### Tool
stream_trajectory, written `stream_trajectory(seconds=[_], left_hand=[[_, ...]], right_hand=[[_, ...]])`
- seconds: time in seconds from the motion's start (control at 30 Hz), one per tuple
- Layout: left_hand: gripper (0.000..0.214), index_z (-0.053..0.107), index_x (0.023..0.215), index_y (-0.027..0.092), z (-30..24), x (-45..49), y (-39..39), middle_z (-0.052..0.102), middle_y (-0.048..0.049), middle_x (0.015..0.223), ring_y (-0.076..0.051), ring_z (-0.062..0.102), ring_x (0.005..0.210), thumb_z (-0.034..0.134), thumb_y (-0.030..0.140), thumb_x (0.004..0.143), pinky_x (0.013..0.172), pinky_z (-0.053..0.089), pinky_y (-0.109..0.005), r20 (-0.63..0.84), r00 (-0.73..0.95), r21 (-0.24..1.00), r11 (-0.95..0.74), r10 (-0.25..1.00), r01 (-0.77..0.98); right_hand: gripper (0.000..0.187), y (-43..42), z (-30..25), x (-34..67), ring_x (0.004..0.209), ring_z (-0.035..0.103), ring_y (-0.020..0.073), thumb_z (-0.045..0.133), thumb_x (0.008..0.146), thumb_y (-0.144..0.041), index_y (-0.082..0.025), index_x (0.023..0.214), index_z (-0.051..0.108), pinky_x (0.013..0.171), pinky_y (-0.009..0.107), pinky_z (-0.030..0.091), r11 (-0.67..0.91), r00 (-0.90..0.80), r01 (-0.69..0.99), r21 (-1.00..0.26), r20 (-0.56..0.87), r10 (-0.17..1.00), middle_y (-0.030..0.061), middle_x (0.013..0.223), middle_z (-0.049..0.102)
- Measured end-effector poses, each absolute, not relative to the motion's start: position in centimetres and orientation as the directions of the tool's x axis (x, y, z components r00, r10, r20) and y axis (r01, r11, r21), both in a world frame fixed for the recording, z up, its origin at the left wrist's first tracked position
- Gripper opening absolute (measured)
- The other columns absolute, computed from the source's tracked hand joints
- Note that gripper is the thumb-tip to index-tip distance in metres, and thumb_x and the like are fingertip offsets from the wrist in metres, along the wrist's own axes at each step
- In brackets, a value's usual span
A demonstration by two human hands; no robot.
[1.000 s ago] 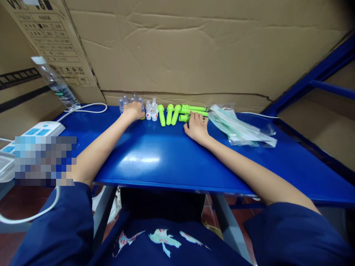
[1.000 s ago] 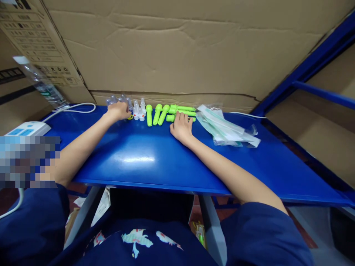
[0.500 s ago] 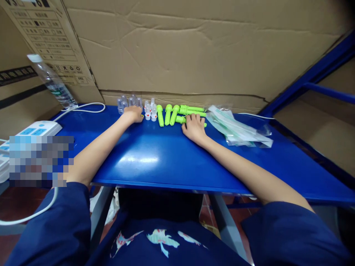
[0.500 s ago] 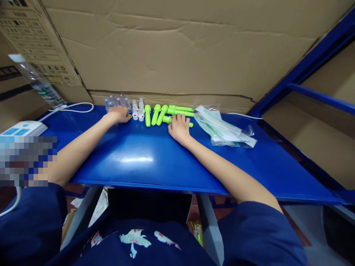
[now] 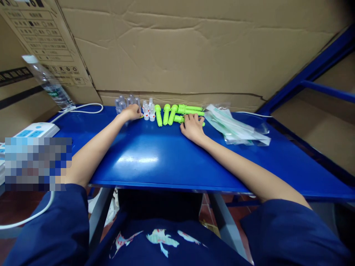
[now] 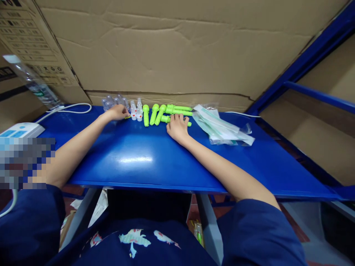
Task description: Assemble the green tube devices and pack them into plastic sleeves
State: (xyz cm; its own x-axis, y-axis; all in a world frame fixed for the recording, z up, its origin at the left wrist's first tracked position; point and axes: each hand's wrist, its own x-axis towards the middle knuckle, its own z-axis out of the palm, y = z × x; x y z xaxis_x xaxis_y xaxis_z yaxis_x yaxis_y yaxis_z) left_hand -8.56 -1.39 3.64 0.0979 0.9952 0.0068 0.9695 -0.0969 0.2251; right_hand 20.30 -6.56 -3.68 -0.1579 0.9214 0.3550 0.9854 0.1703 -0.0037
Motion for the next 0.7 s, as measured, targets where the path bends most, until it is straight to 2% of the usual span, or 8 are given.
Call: stream_trajectory(seconds=[0.17,0.33,0.53,0.7], left_hand=[[0.021,0.074,0.103,0.017,4.1,-8.2,-2.1,0.076,-0.0199,0.119,-0.036,0.071,0.117,0.058,0.026,0.093,0.098,0.056,-0.046,0.112,-0.034,0.254,0.004,0.993,0.967],[0.029,0.071,0.114,0.016,4.3,-8.2,-2.3,0.075,-0.0202,0.122,-0.039,0.068,0.122,0.049,0.028,0.100,0.103,0.053,-0.052,0.339,-0.056,0.313,-0.056,0.939,0.948],[0.026,0.067,0.111,0.019,3.4,-8.2,-1.5,0.072,-0.0147,0.125,-0.032,0.062,0.130,0.044,0.029,0.104,0.115,0.045,-0.046,0.576,0.052,0.353,-0.306,0.816,0.884],[0.029,0.068,0.113,0.022,3.4,-7.9,-1.5,0.076,-0.0116,0.119,-0.028,0.067,0.122,0.043,0.035,0.106,0.109,0.050,-0.039,0.608,0.029,0.407,-0.343,0.793,0.847]], right_hand=[[0.041,-6.6,-3.6,20.2,0.123,0.047,0.0432,0.041,0.097,-0.022,-0.002,0.127,0.060,0.099,0.056,0.032,0.165,-0.149,0.986,-0.015,0.358,0.922,0.0291,0.132,0.062],[0.038,-7.1,-3.1,20.0,0.126,0.048,0.0422,0.041,0.100,-0.020,-0.003,0.128,0.061,0.101,0.055,0.032,0.188,-0.171,0.982,-0.015,0.344,0.923,0.0264,0.133,0.064],[0.038,-7.2,-3.0,19.9,0.128,0.050,0.0397,0.038,0.106,-0.023,-0.006,0.130,0.062,0.103,0.054,0.030,0.259,-0.238,0.966,-0.011,0.358,0.903,0.0235,0.134,0.066],[0.037,-7.2,-2.9,19.9,0.127,0.051,0.0390,0.038,0.106,-0.023,-0.007,0.128,0.063,0.103,0.054,0.030,0.276,-0.249,0.961,-0.025,0.360,0.899,0.0234,0.133,0.067]])
